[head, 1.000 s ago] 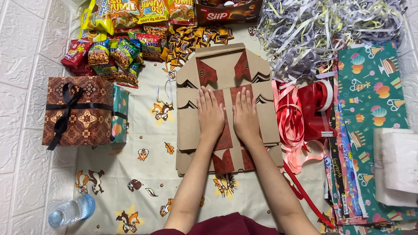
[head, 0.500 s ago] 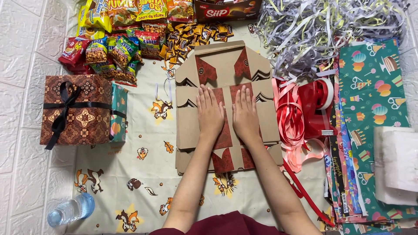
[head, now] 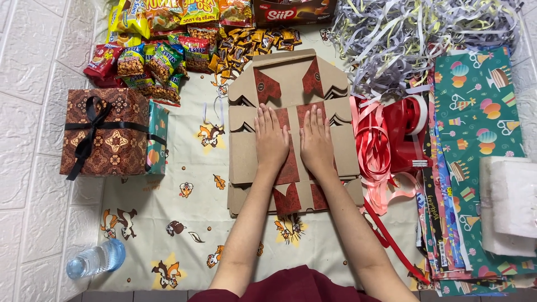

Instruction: Assembling a cardboard gift box by applying adhesive strips to marked areas and folding the template.

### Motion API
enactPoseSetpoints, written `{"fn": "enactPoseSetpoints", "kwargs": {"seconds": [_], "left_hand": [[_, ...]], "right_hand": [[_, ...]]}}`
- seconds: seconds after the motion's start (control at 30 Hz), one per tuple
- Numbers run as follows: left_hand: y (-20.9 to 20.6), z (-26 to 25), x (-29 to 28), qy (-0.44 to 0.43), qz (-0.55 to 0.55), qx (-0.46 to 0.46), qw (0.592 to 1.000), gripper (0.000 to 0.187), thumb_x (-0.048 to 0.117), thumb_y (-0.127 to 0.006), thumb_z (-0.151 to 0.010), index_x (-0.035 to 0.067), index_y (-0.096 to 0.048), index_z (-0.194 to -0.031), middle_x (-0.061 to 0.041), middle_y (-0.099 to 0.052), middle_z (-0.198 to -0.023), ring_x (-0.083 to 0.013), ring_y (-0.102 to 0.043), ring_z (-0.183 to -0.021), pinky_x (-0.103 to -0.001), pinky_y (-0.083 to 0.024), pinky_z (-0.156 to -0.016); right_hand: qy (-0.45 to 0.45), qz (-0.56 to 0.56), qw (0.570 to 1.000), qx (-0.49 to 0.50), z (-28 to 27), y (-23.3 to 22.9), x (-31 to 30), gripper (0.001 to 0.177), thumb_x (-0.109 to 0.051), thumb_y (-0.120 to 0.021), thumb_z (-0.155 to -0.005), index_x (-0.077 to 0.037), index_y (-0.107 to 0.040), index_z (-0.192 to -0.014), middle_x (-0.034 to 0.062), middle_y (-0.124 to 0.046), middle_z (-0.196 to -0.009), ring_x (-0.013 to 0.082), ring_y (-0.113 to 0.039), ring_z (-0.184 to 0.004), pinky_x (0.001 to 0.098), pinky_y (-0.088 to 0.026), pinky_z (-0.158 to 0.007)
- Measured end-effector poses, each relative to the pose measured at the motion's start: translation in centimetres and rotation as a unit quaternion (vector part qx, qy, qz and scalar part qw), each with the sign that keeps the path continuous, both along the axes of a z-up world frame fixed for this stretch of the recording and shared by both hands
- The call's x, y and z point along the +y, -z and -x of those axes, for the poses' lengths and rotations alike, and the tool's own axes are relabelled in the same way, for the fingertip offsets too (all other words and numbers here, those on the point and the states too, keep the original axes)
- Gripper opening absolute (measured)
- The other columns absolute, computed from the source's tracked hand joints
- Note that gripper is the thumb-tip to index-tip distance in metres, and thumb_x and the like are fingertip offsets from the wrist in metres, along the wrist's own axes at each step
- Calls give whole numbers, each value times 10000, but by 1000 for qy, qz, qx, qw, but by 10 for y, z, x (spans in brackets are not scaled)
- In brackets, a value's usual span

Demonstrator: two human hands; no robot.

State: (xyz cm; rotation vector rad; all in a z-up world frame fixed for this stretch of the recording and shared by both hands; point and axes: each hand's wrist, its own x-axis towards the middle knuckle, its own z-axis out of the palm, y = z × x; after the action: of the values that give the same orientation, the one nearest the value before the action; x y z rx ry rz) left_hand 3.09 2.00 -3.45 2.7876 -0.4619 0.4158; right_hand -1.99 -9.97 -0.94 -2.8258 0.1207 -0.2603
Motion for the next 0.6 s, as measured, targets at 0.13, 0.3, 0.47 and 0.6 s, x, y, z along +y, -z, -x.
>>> {"fn": "enactPoseSetpoints", "kwargs": {"seconds": [0.13,0.3,0.47,0.6], "left_hand": [[5,0,-1,-10,17,-33,999,658,266,-534,-905,-37,-298,-1439,-263,-215,-1520,-348,-240,-1419,-503,-157,-1157],[-4,9,-11,26,91,-85,992,444,15,-512,-883,25,-469,-1324,-170,-396,-1446,-269,-376,-1360,-477,-213,-1155],[0,20,-38,106,190,-11,976,552,-29,-584,-809,81,-492,-1342,-145,-441,-1432,-307,-389,-1352,-529,-192,-1161],[-7,26,-43,104,126,-10,986,533,199,-511,-940,78,-361,-1437,-173,-272,-1523,-327,-298,-1401,-496,-235,-1145]], "right_hand": [[0,-8,1000,-12,-1,6,-1,500,-230,-323,-1031,8,-265,-1467,194,-190,-1550,306,-138,-1443,468,-61,-1161],[-2,-14,999,-37,2,8,1,484,-192,-352,-1021,9,-290,-1457,205,-224,-1536,321,-168,-1434,481,-91,-1159],[16,-249,959,-135,9,-11,-8,609,103,-329,-906,-87,-305,-1484,156,-399,-1455,307,-306,-1380,422,-194,-1149],[72,-329,924,-183,13,-13,-16,598,143,-385,-831,-105,-504,-1362,71,-579,-1293,241,-518,-1230,370,-368,-1066]]}}
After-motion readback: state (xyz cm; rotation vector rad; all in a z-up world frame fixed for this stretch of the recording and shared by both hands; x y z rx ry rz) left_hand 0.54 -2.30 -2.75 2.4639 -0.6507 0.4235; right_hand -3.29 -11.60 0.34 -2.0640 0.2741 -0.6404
